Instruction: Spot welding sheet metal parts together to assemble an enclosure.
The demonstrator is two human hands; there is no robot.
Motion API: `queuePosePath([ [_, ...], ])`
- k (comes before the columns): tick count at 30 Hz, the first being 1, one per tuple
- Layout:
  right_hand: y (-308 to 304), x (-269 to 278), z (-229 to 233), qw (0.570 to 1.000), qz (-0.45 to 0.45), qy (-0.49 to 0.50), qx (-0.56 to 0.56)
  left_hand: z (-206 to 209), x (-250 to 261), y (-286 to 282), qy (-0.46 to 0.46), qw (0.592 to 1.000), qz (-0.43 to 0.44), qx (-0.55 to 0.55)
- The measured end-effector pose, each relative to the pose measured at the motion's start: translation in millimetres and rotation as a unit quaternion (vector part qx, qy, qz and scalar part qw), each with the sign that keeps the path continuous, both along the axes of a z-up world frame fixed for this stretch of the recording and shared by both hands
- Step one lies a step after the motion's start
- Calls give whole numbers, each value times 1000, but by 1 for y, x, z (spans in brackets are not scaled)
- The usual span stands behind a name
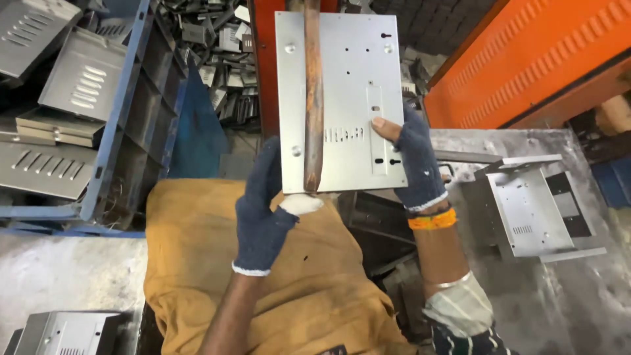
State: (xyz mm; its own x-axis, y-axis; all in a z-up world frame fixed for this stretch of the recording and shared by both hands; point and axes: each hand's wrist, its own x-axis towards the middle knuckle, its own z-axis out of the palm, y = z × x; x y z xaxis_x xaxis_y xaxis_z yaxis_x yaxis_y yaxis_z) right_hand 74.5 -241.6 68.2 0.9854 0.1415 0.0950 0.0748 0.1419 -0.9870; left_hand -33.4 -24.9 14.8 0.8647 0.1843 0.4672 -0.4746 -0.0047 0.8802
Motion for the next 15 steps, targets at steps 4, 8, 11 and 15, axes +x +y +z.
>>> queuePosePath([
  [4, 20, -8, 14, 998, 24, 35, 57, -11, 1, 19, 89, 993, -31, -67],
  [8, 43, -14, 4, 996, 7, 43, 76, -30, -5, 39, 132, 986, -17, -97],
  [11, 46, -10, -7, 998, 8, 1, 65, -22, -9, 55, 63, 995, -27, -79],
  [15, 63, -9, -2, 998, 14, 11, 52, -26, -7, 62, 109, 993, 23, -46],
])
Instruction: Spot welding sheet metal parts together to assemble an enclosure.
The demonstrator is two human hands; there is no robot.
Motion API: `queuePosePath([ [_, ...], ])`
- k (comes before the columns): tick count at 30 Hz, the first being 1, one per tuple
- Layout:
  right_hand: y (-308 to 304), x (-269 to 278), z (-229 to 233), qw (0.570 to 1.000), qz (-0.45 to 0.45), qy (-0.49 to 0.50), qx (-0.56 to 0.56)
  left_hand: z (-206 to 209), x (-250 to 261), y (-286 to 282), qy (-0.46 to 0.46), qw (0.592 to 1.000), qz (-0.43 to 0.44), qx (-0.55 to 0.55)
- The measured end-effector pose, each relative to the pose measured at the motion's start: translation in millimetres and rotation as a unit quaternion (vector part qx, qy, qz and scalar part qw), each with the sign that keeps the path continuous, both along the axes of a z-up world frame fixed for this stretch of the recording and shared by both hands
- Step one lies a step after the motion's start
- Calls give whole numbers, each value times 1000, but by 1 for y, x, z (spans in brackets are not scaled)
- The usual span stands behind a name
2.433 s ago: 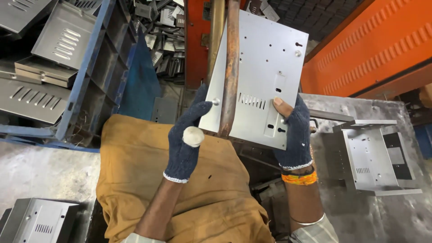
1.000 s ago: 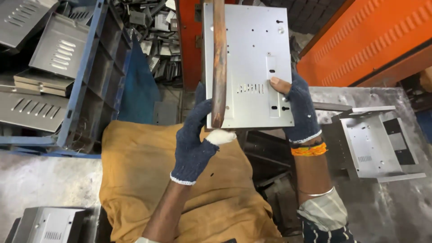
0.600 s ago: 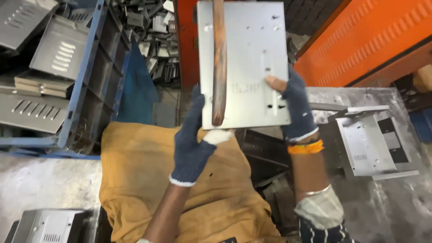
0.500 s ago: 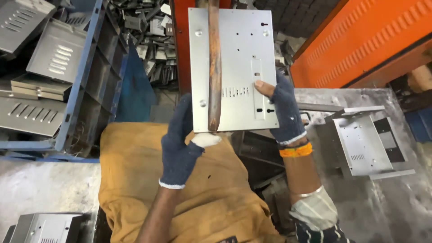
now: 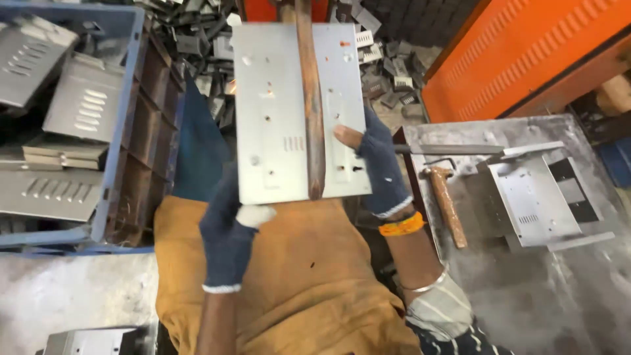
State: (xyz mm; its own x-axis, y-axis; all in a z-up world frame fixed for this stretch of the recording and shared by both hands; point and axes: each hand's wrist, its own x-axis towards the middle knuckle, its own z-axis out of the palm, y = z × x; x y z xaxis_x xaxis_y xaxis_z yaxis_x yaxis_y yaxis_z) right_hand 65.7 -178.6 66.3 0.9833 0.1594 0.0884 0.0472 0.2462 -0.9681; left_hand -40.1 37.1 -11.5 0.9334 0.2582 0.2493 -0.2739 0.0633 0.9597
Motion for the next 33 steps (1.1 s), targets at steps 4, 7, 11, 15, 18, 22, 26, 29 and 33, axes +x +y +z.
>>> queuePosePath([
  [4, 12, -1, -20, 998, -43, -42, -35, 8, -2, 18, -28, 1000, 0, -12],
  [7, 5, 16, -45, 996, -44, -17, -70, -2, -4, 27, -8, 1000, 1, -23],
  [11, 30, 19, -72, 999, -36, -8, 19, 4, -10, 35, -40, 996, 52, 57],
  [15, 37, 24, -76, 995, -25, -75, 53, 13, -10, 47, -5, 995, 66, 70],
  [18, 25, 3, -51, 994, 7, -78, 72, 14, -15, 36, 9, 996, 61, 66],
  [22, -40, 14, -80, 993, -18, 16, 113, 10, -2, -14, -1, 1000, 8, -15],
  [26, -88, -1, -77, 983, 17, 99, 153, -1, 7, -87, -66, 991, 105, 52],
  [29, -93, -12, -82, 914, -184, -119, -341, -6, 16, -98, -68, 981, 174, -45],
  [33, -63, -29, -57, 894, -224, -248, -298, 20, 21, -66, -66, 965, 234, 100],
])
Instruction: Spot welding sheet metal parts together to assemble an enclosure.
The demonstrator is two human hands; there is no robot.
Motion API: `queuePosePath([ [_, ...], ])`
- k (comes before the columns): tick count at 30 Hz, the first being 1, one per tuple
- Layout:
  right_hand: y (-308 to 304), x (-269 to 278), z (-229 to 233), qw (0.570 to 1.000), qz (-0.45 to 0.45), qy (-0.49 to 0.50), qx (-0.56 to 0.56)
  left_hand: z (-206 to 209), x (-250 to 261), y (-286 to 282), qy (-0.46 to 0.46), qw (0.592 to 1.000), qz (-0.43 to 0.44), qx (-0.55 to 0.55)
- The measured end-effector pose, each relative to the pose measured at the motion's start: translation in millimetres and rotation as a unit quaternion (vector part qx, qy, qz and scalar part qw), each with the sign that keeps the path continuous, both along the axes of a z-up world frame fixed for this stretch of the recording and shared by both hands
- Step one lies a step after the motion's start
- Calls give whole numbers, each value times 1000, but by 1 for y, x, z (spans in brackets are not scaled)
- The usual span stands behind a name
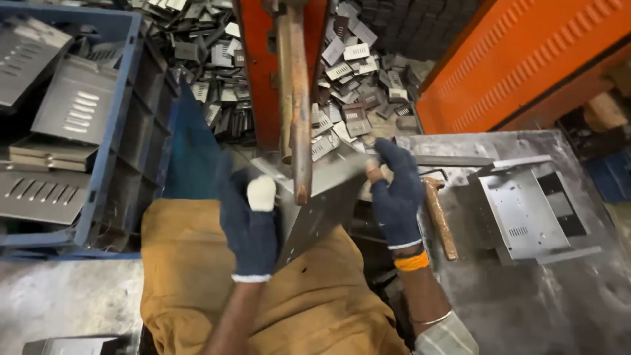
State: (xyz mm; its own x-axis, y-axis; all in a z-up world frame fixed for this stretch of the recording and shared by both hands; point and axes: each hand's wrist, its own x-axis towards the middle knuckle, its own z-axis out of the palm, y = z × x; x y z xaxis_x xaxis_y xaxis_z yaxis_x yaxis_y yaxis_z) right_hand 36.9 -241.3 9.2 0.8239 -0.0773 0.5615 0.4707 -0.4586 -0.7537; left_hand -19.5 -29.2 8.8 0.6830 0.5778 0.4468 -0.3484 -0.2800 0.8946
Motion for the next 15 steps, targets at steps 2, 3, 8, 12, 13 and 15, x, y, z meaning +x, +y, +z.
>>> queuePosePath([
  [2, 18, -3, 5, 999, 35, -20, 17, -4, 7, 13, 78, 996, -42, -2],
  [3, 23, 0, -1, 995, 35, -64, -69, -11, 13, 17, 82, 989, -122, -22],
  [8, 34, 20, 42, 969, 39, 137, -204, -52, 42, 25, 27, 948, -297, -113],
  [12, 33, 19, 67, 962, 20, -24, -270, -35, 36, 32, -2, 928, -372, -32],
  [13, 29, 18, 67, 947, 0, -101, -305, -26, 27, 31, -1, 922, -388, 19],
  [15, 27, 13, 73, 944, 12, -117, -309, -18, 22, 31, 14, 916, -401, -10],
])
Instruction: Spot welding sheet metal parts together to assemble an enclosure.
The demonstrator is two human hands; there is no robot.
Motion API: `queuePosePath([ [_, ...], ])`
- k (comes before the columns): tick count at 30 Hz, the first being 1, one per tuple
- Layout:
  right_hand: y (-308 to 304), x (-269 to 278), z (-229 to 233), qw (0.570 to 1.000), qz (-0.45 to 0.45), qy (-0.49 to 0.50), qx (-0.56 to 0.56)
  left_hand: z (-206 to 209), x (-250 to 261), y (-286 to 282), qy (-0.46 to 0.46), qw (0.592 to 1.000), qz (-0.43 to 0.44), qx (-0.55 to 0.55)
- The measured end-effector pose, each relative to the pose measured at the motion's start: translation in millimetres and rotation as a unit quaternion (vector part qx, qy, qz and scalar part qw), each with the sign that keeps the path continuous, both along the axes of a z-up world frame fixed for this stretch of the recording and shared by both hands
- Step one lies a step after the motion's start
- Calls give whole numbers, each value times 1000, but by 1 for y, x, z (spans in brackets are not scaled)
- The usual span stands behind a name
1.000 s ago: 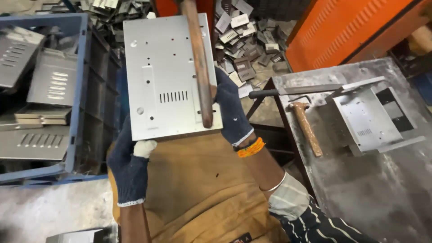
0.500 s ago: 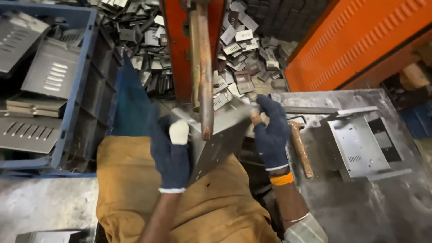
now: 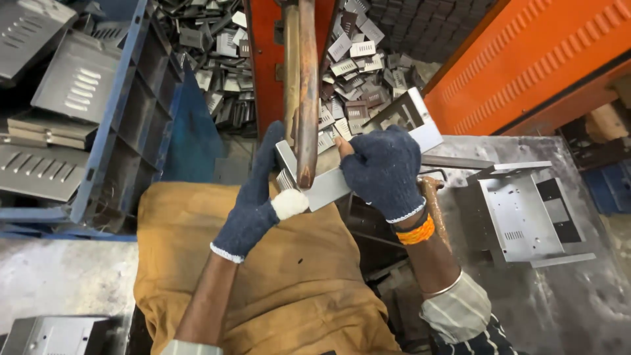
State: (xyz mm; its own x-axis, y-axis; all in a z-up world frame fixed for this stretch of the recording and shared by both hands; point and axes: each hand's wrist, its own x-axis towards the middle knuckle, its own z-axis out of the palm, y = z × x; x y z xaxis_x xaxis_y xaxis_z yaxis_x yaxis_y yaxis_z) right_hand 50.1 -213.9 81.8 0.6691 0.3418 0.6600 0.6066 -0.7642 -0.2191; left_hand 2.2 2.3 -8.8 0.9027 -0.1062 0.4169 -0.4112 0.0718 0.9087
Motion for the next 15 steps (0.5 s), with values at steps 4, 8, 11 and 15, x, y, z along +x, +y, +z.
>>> queuePosePath([
  [4, 2, -7, 10, 1000, 28, -4, 1, 11, -5, 0, 33, 999, -24, -18],
  [8, 3, -7, 12, 999, 37, -6, 0, 10, -5, 0, 48, 997, -35, -41],
  [11, 3, -8, 14, 999, 27, 17, -6, 12, -5, -2, 61, 995, -45, -64],
  [15, 3, -9, 15, 999, 27, 16, -27, 14, -5, -1, 79, 991, -65, -81],
])
